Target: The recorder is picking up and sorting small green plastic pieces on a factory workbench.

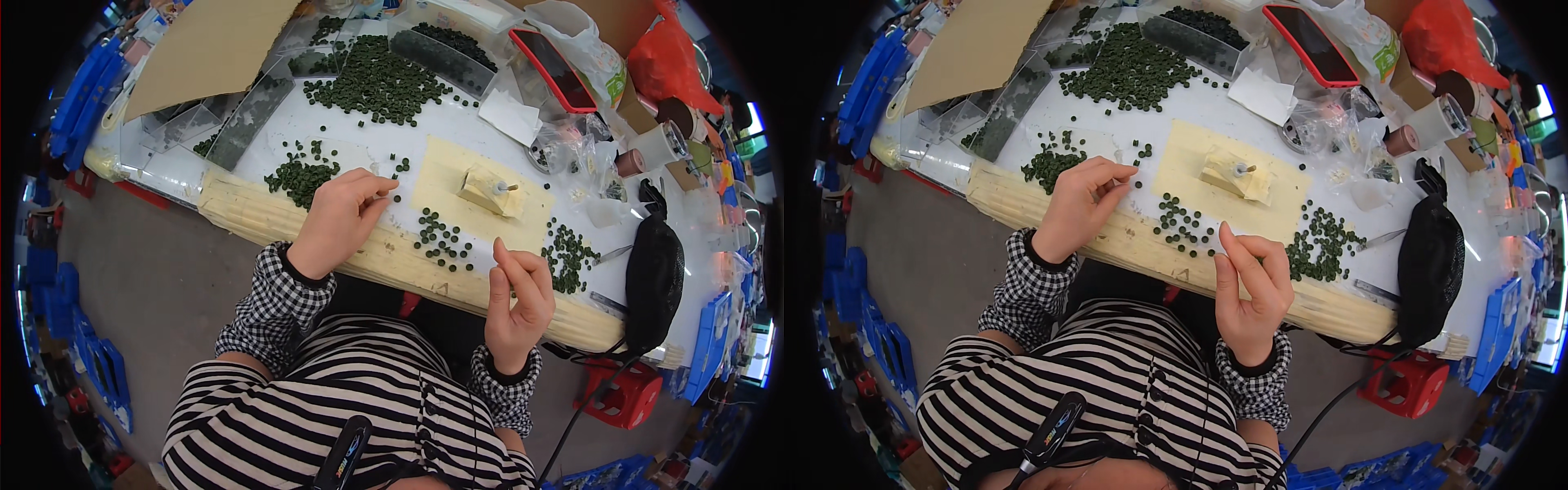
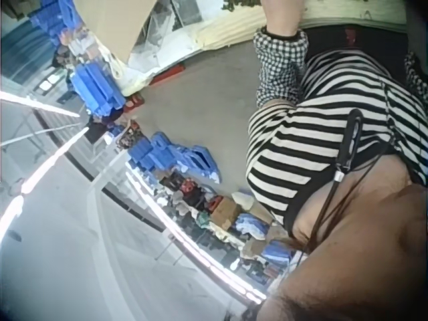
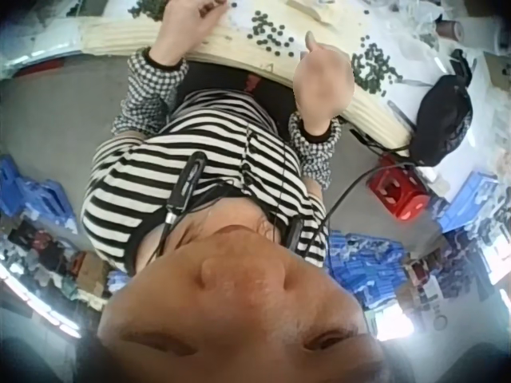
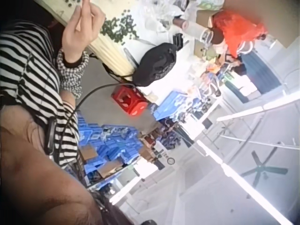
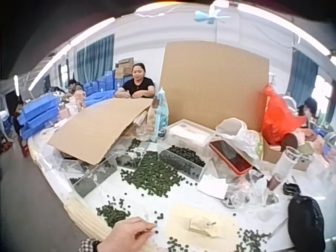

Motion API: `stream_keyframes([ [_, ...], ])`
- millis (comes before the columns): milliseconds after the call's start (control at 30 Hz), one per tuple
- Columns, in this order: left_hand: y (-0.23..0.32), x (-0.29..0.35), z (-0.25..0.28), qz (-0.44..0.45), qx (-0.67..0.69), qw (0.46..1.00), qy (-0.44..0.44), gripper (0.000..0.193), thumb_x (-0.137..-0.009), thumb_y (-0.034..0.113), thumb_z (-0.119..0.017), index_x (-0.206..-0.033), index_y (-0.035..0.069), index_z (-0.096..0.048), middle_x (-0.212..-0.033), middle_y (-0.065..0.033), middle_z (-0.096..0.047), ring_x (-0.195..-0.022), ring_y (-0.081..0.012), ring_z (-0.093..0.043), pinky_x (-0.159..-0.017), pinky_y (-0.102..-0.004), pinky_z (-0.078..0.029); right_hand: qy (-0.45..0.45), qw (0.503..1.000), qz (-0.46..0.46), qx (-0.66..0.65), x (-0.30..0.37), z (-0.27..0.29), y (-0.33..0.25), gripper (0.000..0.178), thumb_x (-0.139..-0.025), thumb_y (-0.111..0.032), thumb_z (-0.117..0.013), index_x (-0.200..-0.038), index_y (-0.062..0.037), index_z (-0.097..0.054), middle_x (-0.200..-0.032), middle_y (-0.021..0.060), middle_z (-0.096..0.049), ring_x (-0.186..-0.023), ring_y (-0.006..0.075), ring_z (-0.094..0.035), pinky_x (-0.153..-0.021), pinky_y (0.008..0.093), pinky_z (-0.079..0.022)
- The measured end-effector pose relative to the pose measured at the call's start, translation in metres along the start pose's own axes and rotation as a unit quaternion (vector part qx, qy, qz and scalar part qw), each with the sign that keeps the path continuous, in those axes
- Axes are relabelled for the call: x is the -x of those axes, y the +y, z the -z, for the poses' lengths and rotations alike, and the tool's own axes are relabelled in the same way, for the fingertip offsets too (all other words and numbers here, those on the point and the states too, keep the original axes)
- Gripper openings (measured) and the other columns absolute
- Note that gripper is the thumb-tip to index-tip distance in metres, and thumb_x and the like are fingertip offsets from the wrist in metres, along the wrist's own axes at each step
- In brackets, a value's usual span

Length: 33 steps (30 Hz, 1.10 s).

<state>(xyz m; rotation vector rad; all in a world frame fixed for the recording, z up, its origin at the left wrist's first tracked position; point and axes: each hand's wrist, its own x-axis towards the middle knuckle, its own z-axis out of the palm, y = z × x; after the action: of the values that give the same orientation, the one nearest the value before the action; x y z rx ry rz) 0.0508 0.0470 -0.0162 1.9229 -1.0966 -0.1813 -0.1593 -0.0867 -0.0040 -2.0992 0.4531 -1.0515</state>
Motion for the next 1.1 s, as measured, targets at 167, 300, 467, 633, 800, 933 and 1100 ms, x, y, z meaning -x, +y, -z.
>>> stream_keyframes([
  [167,-0.002,0.001,0.013,0.009,0.016,1.0,0.009,0.018,-0.084,-0.002,-0.067,-0.101,-0.001,-0.07,-0.088,-0.008,-0.067,-0.067,-0.0118,-0.058,-0.062,-0.0237,-0.048,0.002,1.0,-0.007,-0.004,0.001,0.002,0.003,0.032,-0.081,0.006,-0.069,-0.112,-0.0006,-0.071,-0.09,0.0099,-0.062,-0.079,0.0191,-0.058,-0.071,0.027,-0.048],
  [300,-0.001,-0.002,0.016,0.006,-0.018,0.999,0.026,0.018,-0.083,0.001,-0.069,-0.102,-0.001,-0.07,-0.086,-0.0076,-0.066,-0.065,-0.0127,-0.058,-0.061,-0.0242,-0.048,-0.002,1.0,-0.006,0.0,0.0,0.001,0.003,0.032,-0.081,0.007,-0.068,-0.112,-0.0008,-0.071,-0.09,0.0097,-0.062,-0.079,0.0193,-0.058,-0.071,0.0272,-0.047],
  [467,-0.003,-0.013,0.002,-0.061,-0.123,0.988,0.07,0.019,-0.082,0.007,-0.074,-0.098,-0.001,-0.07,-0.082,-0.008,-0.062,-0.061,-0.0167,-0.057,-0.058,-0.0273,-0.048,-0.019,1.0,-0.018,0.003,0.002,-0.001,0.002,0.031,-0.08,0.006,-0.069,-0.11,-0.0007,-0.072,-0.089,0.0095,-0.062,-0.079,0.0199,-0.058,-0.071,0.0278,-0.047],
  [633,-0.005,-0.019,-0.005,-0.052,-0.121,0.99,0.055,0.014,-0.081,0.008,-0.073,-0.092,0.001,-0.069,-0.085,-0.0098,-0.061,-0.069,-0.0245,-0.06,-0.062,-0.0336,-0.049,-0.037,0.999,-0.033,0.011,-0.001,-0.006,-0.001,0.03,-0.08,0.006,-0.069,-0.109,-0.0005,-0.072,-0.088,0.0096,-0.062,-0.078,0.0204,-0.058,-0.07,0.0281,-0.047],
  [800,0.005,-0.015,-0.002,-0.109,-0.028,0.989,0.093,0.014,-0.078,0.001,-0.074,-0.092,0.002,-0.07,-0.082,-0.007,-0.062,-0.063,-0.0166,-0.057,-0.055,-0.0283,-0.047,-0.055,0.998,-0.017,0.014,-0.011,-0.016,-0.007,0.029,-0.079,0.005,-0.071,-0.107,-0.0009,-0.072,-0.087,0.0095,-0.062,-0.078,0.0213,-0.059,-0.07,0.0288,-0.047],
  [933,0.019,-0.004,0.005,-0.222,-0.012,0.964,0.144,0.022,-0.071,-0.004,-0.078,-0.091,0.002,-0.07,-0.081,-0.007,-0.063,-0.068,-0.0188,-0.06,-0.056,-0.0278,-0.046,-0.061,0.998,0.017,0.009,-0.021,-0.025,-0.012,0.029,-0.077,0.004,-0.072,-0.106,-0.0016,-0.073,-0.087,0.0089,-0.063,-0.078,0.022,-0.06,-0.068,0.0296,-0.048],
  [1100,0.02,0.003,0.004,-0.26,-0.013,0.952,0.159,0.026,-0.067,-0.004,-0.079,-0.091,0.002,-0.069,-0.08,-0.0067,-0.062,-0.066,-0.0194,-0.059,-0.054,-0.0287,-0.046,-0.068,0.997,0.022,0.001,-0.026,-0.033,-0.019,0.03,-0.075,0.004,-0.073,-0.105,-0.0024,-0.073,-0.086,0.0083,-0.063,-0.078,0.0223,-0.06,-0.067,0.0302,-0.048],
])
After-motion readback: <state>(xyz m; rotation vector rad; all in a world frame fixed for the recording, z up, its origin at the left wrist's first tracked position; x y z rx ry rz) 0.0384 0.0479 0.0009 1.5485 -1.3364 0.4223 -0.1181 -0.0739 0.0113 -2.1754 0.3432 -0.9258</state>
